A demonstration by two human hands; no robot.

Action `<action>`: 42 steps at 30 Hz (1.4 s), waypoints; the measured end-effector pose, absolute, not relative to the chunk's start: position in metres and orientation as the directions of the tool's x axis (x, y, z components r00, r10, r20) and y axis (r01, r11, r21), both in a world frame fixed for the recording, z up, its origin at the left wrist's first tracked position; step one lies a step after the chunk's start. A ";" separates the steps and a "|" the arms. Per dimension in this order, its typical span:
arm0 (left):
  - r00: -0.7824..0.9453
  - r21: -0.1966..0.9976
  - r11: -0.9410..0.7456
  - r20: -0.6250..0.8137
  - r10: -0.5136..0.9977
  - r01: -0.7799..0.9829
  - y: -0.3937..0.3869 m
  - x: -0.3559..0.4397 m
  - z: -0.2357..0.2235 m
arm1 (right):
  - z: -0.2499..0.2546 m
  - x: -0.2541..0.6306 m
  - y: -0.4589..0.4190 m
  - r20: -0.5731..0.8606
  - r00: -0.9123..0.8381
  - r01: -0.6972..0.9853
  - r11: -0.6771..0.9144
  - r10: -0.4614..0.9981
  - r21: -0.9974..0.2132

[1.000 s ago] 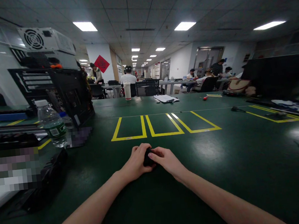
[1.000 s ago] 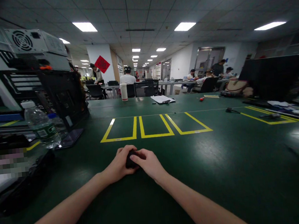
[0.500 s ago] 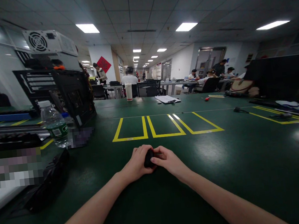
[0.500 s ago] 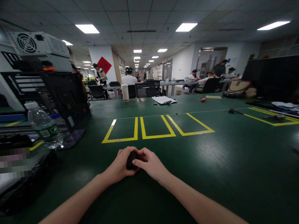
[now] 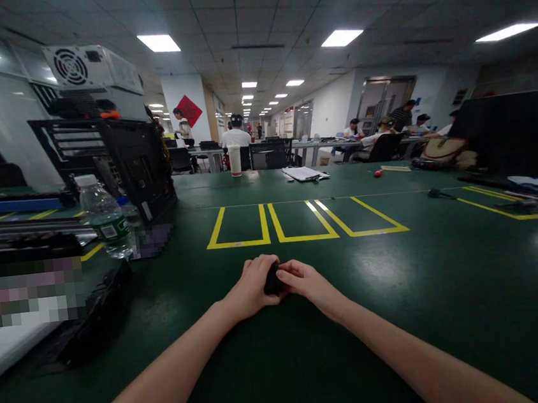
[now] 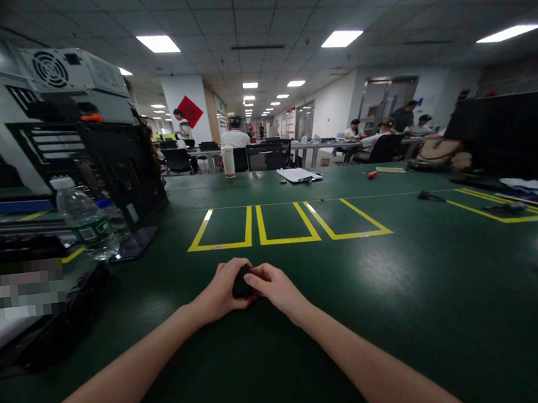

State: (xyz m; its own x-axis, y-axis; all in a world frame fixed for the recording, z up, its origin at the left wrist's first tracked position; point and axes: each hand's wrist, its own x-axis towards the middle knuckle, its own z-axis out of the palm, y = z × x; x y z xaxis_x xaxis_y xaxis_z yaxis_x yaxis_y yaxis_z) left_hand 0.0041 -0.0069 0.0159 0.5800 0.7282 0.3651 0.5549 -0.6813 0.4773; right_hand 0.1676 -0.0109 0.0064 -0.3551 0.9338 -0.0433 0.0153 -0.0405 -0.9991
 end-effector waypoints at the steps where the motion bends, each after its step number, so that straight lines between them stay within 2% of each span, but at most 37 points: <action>1: 0.580 0.476 -0.680 0.363 0.729 0.557 -0.007 0.004 0.017 | 0.007 0.168 -0.011 -0.031 -0.369 0.023 -0.024 0.929 -0.999; 7: 0.601 0.502 -0.668 0.319 0.733 0.549 -0.013 0.002 0.027 | 0.014 0.172 -0.018 0.013 -0.395 0.069 0.043 0.919 -0.997; 17: 0.611 0.492 -0.682 0.327 0.721 0.541 -0.014 0.001 0.028 | 0.006 0.169 -0.011 -0.057 -0.339 0.096 -0.026 0.939 -0.995; 23: 0.607 0.491 -0.676 0.321 0.727 0.550 -0.014 0.002 0.029 | 0.015 0.172 -0.018 0.016 -0.402 0.082 0.053 0.915 -0.995; 33: 0.585 0.452 -0.698 0.383 0.715 0.556 -0.006 0.004 0.015 | 0.003 0.165 -0.011 0.015 -0.317 0.064 0.037 0.948 -0.997; 42: 0.606 0.463 -0.699 0.358 0.710 0.545 -0.011 0.003 0.024 | 0.014 0.172 -0.016 0.029 -0.403 0.080 0.066 0.915 -0.995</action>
State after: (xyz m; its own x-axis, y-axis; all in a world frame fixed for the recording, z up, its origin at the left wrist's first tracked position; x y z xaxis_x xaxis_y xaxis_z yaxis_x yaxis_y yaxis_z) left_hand 0.0029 -0.0107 0.0237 0.6062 0.7100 0.3583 0.5453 -0.6990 0.4627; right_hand 0.1716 -0.0156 0.0138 -0.4030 0.9147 0.0287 0.0799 0.0664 -0.9946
